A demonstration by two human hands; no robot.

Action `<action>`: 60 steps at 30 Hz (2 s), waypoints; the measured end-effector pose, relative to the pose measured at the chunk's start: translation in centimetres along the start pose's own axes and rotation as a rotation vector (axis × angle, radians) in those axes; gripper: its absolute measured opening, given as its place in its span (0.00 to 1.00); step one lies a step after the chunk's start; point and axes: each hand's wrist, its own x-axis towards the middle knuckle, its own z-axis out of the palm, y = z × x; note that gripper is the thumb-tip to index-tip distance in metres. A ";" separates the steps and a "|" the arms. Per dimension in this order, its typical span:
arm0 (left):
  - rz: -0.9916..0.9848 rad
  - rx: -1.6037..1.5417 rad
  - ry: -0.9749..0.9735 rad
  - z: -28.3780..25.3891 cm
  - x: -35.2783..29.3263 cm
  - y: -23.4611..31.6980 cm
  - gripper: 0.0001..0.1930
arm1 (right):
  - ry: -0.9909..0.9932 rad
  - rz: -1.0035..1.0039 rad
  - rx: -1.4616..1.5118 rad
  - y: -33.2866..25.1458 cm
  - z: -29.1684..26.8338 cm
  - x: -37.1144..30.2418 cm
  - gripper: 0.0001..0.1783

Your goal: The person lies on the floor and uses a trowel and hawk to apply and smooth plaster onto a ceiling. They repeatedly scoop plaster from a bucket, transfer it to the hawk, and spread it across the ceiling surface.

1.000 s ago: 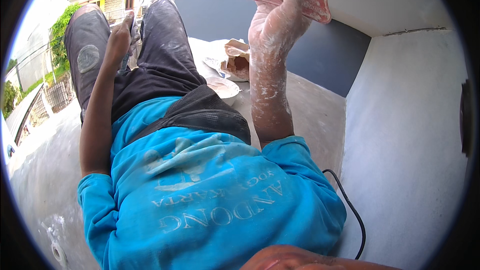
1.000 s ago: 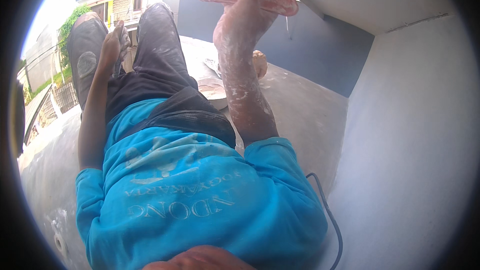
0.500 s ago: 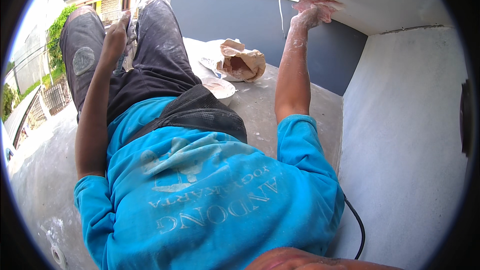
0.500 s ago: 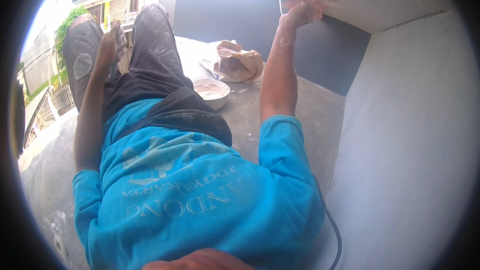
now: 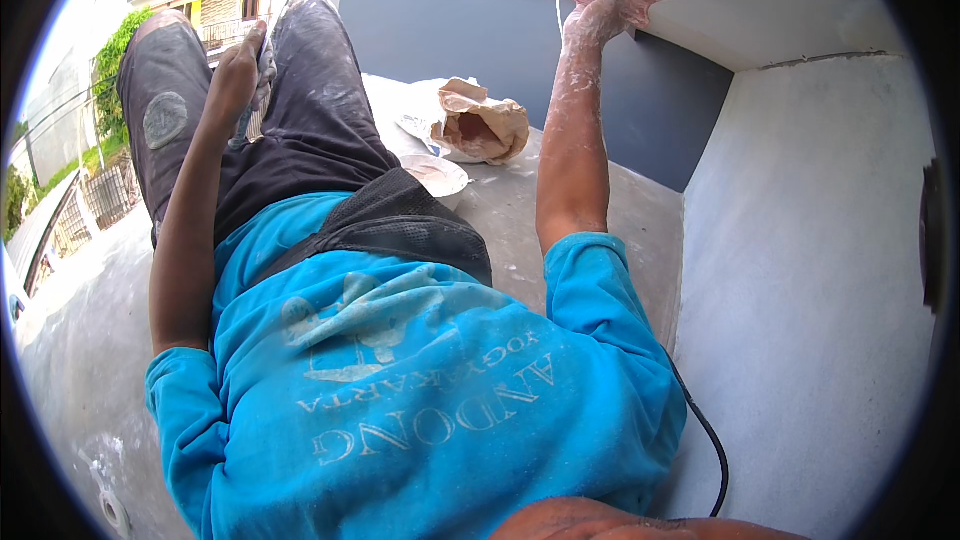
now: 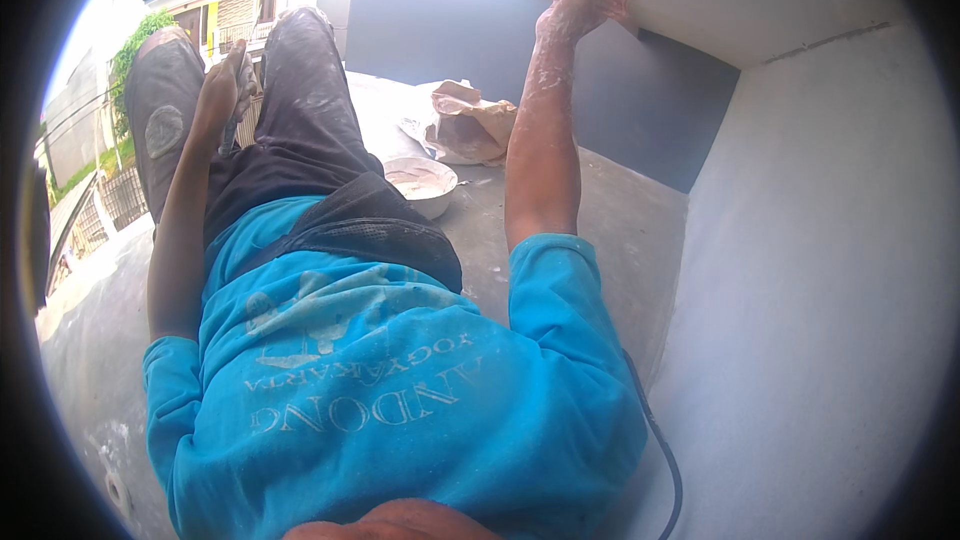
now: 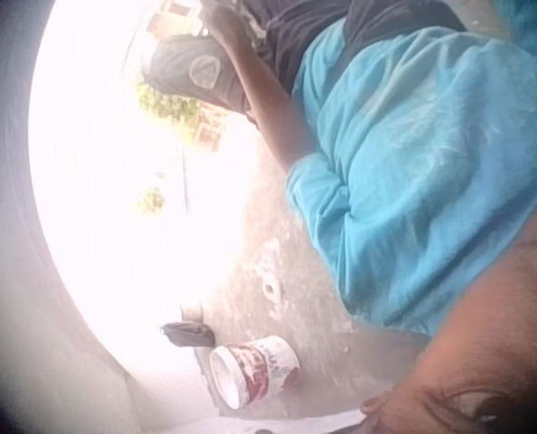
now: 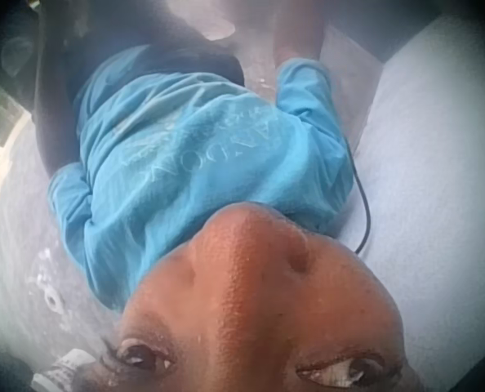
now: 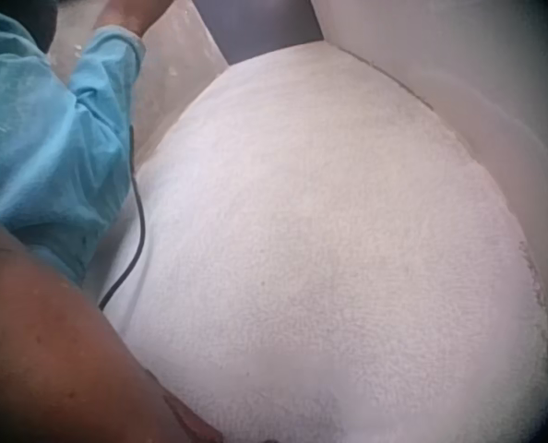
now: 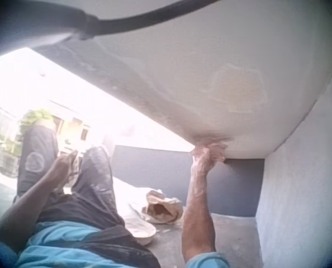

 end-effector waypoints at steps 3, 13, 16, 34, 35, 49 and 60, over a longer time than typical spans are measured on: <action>-0.002 0.003 -0.019 0.0 -0.2 -0.1 0.22 | -0.037 0.011 0.028 -1.3 3.3 -3.8 0.38; 0.034 -0.011 -0.052 -0.4 0.3 -0.8 0.24 | -0.090 -0.102 -0.043 -3.9 10.3 -10.6 0.31; 0.040 0.010 -0.047 -0.2 0.4 -1.1 0.24 | -0.161 -0.122 -0.033 -5.2 12.5 -12.5 0.34; 0.046 -0.014 -0.011 -1.3 0.8 -1.9 0.24 | -0.150 0.089 0.210 -11.2 12.5 -20.5 0.22; 0.055 -0.013 -0.010 -1.3 0.9 -1.9 0.24 | -0.100 0.092 0.196 -11.5 10.9 -20.2 0.23; 0.116 0.011 -0.052 -1.9 2.2 -1.4 0.19 | 0.208 -1.073 -0.847 -14.9 5.1 -2.5 0.30; 0.149 0.086 -0.009 -2.8 4.5 -3.4 0.24 | 0.287 -1.502 -1.007 -17.6 8.8 0.5 0.30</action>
